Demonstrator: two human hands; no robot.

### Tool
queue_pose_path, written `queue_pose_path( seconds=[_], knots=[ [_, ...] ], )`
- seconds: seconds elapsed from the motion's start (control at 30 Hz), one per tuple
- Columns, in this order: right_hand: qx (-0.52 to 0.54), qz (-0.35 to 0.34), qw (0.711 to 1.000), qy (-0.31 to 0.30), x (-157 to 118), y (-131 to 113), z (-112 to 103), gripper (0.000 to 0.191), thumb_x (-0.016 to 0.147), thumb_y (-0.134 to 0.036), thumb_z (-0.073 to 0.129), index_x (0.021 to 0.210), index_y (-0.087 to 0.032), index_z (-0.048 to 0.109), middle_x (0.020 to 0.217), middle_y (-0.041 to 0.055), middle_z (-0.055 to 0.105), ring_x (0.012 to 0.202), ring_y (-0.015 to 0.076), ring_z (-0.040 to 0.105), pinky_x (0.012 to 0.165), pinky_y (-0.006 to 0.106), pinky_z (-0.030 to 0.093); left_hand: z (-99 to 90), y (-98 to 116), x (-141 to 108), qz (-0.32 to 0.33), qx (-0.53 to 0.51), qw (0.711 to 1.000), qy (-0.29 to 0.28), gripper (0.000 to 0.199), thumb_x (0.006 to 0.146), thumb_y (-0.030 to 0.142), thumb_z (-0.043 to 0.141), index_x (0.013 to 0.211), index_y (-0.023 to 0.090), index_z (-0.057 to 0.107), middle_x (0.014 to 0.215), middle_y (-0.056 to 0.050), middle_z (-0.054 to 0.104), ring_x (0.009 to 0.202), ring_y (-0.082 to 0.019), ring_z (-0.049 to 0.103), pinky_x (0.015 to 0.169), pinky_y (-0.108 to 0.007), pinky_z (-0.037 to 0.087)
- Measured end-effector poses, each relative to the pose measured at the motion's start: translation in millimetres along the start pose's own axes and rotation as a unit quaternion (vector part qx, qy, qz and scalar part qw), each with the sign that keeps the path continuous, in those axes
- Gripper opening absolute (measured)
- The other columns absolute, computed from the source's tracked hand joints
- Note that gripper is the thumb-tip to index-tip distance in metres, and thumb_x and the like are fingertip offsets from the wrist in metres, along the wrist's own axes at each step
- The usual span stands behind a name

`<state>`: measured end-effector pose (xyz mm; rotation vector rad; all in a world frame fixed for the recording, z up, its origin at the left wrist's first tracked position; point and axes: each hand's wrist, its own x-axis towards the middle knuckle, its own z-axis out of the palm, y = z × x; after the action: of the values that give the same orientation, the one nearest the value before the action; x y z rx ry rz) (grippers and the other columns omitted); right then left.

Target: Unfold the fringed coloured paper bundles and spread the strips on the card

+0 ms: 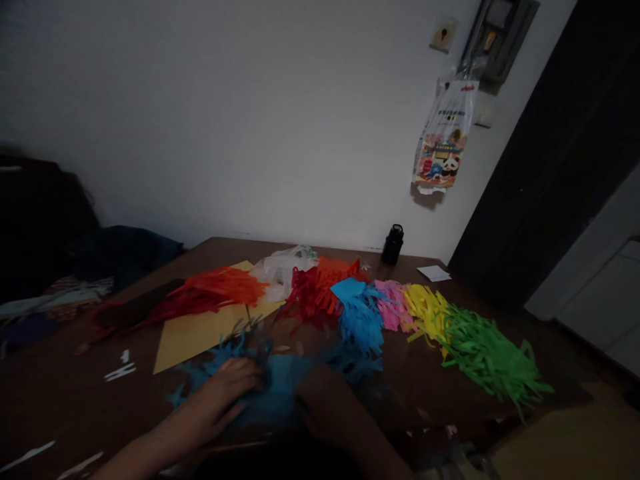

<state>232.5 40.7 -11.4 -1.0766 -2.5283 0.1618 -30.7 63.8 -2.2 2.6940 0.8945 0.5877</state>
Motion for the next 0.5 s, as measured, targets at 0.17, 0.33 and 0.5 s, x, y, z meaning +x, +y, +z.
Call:
queue_pose_path(
  seconds=[0.17,0.33,0.5],
  knots=[
    [-0.019,0.143,0.989,0.033,1.1,3.7,13.1,0.009,0.084,-0.009,0.063,0.085,-0.018,0.065,0.088,0.0017,0.068,0.088,0.0182,0.061,0.081,0.028,0.039,-1.9,9.2,9.6,-0.131,-0.001,0.990,-0.043,0.024,0.095,0.026,0.041,0.089,0.021,0.064,0.093,-0.006,0.071,0.093,-0.023,0.064,0.088,-0.035,0.042],
    [-0.069,0.238,0.966,0.067,12.7,12.2,25.8,0.011,0.088,-0.012,0.059,0.083,-0.017,0.067,0.081,0.0060,0.069,0.082,0.0238,0.064,0.077,0.034,0.040,-2.9,3.4,31.4,-0.245,0.003,0.968,-0.048,0.027,0.095,0.024,0.040,0.090,0.020,0.065,0.093,-0.007,0.075,0.090,-0.021,0.069,0.078,-0.027,0.046],
    [-0.108,0.277,0.950,0.098,24.3,17.7,25.6,0.015,0.081,-0.010,0.064,0.094,-0.017,0.068,0.083,0.0083,0.070,0.082,0.0271,0.065,0.080,0.040,0.042,2.8,-12.6,50.9,-0.294,0.056,0.953,-0.058,0.017,0.086,0.019,0.049,0.088,0.016,0.066,0.090,-0.014,0.075,0.089,-0.028,0.071,0.073,-0.031,0.046]
  ],
)
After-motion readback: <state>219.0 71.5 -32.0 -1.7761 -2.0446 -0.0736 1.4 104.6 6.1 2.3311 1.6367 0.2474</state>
